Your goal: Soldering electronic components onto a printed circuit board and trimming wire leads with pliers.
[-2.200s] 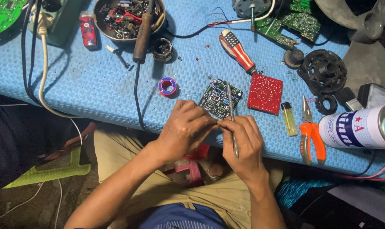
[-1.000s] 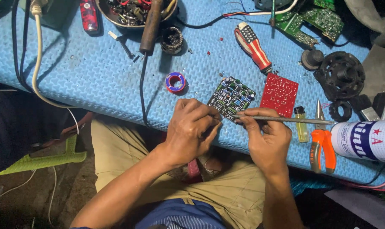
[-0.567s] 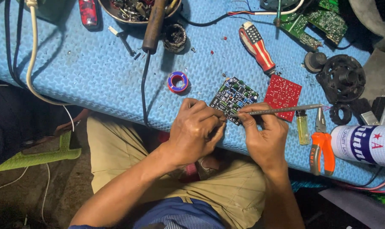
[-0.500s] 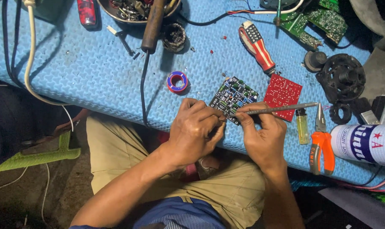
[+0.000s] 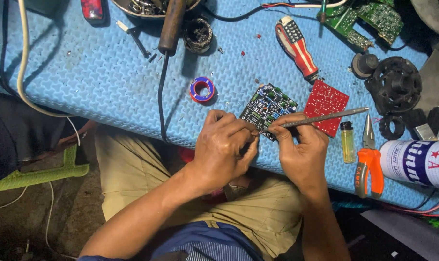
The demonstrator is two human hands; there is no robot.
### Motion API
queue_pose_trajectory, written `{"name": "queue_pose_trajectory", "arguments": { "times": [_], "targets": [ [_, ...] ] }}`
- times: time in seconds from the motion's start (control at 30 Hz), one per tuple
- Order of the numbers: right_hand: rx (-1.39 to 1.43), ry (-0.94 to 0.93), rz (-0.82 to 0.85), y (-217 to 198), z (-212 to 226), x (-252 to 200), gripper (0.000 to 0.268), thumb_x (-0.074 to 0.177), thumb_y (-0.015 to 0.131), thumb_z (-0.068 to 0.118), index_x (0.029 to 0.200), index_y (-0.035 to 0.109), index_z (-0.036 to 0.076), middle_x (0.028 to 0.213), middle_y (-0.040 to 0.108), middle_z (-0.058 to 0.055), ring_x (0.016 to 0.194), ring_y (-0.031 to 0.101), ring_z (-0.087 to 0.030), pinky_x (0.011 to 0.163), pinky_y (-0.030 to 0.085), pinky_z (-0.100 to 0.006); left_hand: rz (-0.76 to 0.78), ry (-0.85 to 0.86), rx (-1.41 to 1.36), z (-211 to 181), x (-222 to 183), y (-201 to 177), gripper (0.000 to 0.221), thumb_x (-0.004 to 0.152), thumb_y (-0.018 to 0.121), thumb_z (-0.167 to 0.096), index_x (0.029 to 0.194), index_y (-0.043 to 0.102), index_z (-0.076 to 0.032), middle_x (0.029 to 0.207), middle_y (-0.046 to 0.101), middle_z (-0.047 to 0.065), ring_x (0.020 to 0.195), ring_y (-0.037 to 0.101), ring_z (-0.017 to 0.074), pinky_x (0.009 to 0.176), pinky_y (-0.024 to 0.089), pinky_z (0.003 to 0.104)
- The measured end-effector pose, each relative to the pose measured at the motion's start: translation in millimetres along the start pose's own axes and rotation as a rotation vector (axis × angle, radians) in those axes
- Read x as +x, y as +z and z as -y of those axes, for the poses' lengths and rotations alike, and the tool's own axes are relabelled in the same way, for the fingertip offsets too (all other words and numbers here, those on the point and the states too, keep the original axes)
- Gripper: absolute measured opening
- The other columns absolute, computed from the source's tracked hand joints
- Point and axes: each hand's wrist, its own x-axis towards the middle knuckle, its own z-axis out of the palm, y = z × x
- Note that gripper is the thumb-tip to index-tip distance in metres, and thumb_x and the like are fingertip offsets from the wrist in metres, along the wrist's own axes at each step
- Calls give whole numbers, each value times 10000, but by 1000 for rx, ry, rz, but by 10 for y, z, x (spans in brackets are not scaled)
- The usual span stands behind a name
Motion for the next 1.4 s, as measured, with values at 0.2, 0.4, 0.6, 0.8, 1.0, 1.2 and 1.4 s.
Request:
{"name": "queue_pose_trajectory", "arguments": {
  "times": [0.2, 0.4, 0.6, 0.8, 1.0, 1.2, 1.4],
  "targets": [
    [56, 28, 18, -15, -22, -1, 91, 1013, 694, 34, 924, 684, 20, 791, 722, -127, 773, 735, -315, 783, 583, -414, 27, -19, -11, -13, 13, -13, 128, 791, 723, 2, 684, 671, -43, 795, 738, 87, 647, 631, 267, 747, 448, 428],
    [77, 6, 23, -3, -28, 19, 102, 1007, 703, 36, 908, 682, 28, 800, 714, -113, 775, 730, -308, 783, 569, -393, 38, -29, 7, -34, 18, -16, 125, 788, 737, -12, 688, 672, -49, 803, 736, 81, 647, 622, 264, 745, 442, 425],
    [-22, -51, 1, 1, -25, -8, 92, 1010, 709, 32, 930, 664, 43, 817, 714, -95, 785, 723, -326, 785, 565, -415, 53, -19, -5, -35, 23, -21, 110, 792, 732, 0, 703, 681, -38, 823, 743, 92, 662, 632, 268, 750, 442, 434],
    [-98, -74, -39, 39, -19, -36, 110, 1010, 717, 37, 919, 655, 41, 782, 714, -96, 732, 714, -319, 756, 566, -407, 48, -19, -25, -11, -4, 5, 102, 792, 733, -15, 711, 680, -46, 818, 740, 82, 669, 641, 277, 748, 441, 433],
    [-76, -68, -57, 30, -49, -38, 89, 997, 736, 61, 931, 677, 58, 791, 722, -87, 748, 717, -331, 758, 563, -416, 29, -20, 8, -2, -19, 35, 120, 795, 737, -29, 702, 666, -57, 800, 726, 79, 666, 637, 280, 741, 435, 433],
    [-4, -35, -14, 31, -22, -25, 100, 1023, 695, 87, 927, 674, 67, 792, 722, -80, 746, 720, -318, 766, 565, -404, 37, -40, 7, 1, -23, 38, 123, 791, 736, -15, 694, 673, -59, 795, 732, 74, 662, 636, 260, 747, 427, 420],
    [-77, -59, -10, 25, -57, -41, 129, 1050, 673, 117, 935, 653, 61, 817, 714, -86, 777, 713, -335, 773, 560, -415, 52, -38, 5, 0, -20, 36, 124, 800, 739, -24, 703, 665, -46, 798, 726, 85, 662, 633, 273, 738, 426, 427]
  ]
}}
